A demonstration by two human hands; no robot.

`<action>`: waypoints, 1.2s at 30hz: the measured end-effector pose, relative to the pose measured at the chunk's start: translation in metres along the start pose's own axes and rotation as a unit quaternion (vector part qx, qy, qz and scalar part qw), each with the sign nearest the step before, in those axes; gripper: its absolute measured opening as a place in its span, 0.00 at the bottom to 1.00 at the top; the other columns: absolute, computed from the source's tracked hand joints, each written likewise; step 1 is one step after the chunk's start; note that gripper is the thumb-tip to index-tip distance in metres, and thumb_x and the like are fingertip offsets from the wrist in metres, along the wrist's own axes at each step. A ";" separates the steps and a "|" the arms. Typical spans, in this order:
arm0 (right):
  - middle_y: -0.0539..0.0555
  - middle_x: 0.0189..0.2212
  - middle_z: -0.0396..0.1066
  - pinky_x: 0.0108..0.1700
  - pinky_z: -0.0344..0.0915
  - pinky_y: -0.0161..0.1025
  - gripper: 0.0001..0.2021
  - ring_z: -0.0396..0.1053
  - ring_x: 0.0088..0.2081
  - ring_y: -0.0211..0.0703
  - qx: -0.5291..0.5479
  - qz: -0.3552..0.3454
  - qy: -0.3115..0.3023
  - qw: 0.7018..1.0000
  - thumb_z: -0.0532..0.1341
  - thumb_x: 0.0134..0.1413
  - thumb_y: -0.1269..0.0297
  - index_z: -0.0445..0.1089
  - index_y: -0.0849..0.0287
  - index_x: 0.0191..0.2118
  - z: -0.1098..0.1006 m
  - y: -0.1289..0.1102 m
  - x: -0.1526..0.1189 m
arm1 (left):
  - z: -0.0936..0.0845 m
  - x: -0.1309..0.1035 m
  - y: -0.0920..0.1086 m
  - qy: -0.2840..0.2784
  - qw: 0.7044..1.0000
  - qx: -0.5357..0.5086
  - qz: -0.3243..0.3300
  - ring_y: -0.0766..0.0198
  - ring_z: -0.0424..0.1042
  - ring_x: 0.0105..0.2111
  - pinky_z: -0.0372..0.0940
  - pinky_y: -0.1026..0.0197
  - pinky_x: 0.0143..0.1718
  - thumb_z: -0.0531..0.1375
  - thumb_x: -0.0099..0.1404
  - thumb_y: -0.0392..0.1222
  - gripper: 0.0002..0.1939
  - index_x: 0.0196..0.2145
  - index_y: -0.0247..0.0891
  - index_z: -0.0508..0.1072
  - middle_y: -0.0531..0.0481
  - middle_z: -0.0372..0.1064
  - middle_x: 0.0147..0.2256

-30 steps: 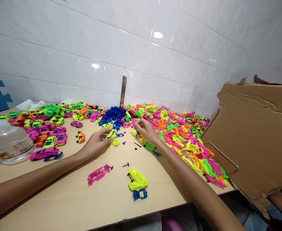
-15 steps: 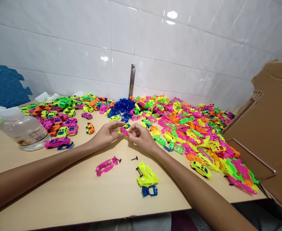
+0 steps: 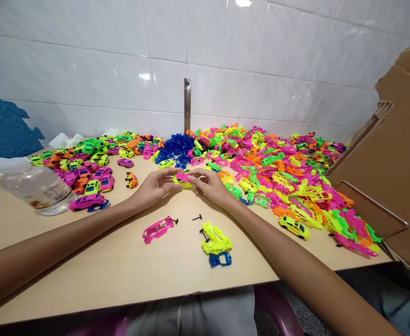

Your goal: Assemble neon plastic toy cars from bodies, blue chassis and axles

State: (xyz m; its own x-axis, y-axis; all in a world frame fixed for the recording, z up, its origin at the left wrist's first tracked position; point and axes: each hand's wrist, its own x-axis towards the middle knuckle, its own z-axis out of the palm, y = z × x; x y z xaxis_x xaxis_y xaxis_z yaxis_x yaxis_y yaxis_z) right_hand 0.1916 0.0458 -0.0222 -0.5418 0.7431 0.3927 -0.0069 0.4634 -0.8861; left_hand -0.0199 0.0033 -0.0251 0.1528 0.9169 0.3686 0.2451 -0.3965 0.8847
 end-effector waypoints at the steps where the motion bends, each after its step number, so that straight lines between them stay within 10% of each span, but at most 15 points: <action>1: 0.50 0.27 0.71 0.25 0.64 0.33 0.19 0.67 0.23 0.35 -0.002 0.003 0.010 1.000 0.66 0.58 0.48 0.74 0.60 0.44 -0.001 0.000 0.000 | 0.000 0.000 0.000 0.006 1.000 0.008 0.002 0.48 0.75 0.51 0.71 0.45 0.53 0.69 0.59 0.44 0.27 0.55 0.34 0.73 0.37 0.72 0.56; 36: 0.52 0.29 0.78 0.28 0.61 0.37 0.17 0.66 0.22 0.37 -0.278 -0.135 0.146 0.940 0.65 0.60 0.47 0.77 0.57 0.37 -0.001 -0.003 -0.005 | -0.002 -0.006 0.010 -0.059 0.997 0.018 0.044 0.44 0.71 0.58 0.68 0.44 0.58 0.63 0.67 0.51 0.26 0.59 0.39 0.74 0.41 0.67 0.61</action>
State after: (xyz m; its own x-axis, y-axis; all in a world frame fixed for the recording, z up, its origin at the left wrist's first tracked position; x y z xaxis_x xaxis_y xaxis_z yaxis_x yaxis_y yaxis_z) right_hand 0.1949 0.0414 -0.0212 -0.3290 0.6260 0.7070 0.3738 0.7739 -0.5113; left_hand -0.0199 -0.0062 -0.0179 0.2863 0.8674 0.4069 0.2589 -0.4789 0.8388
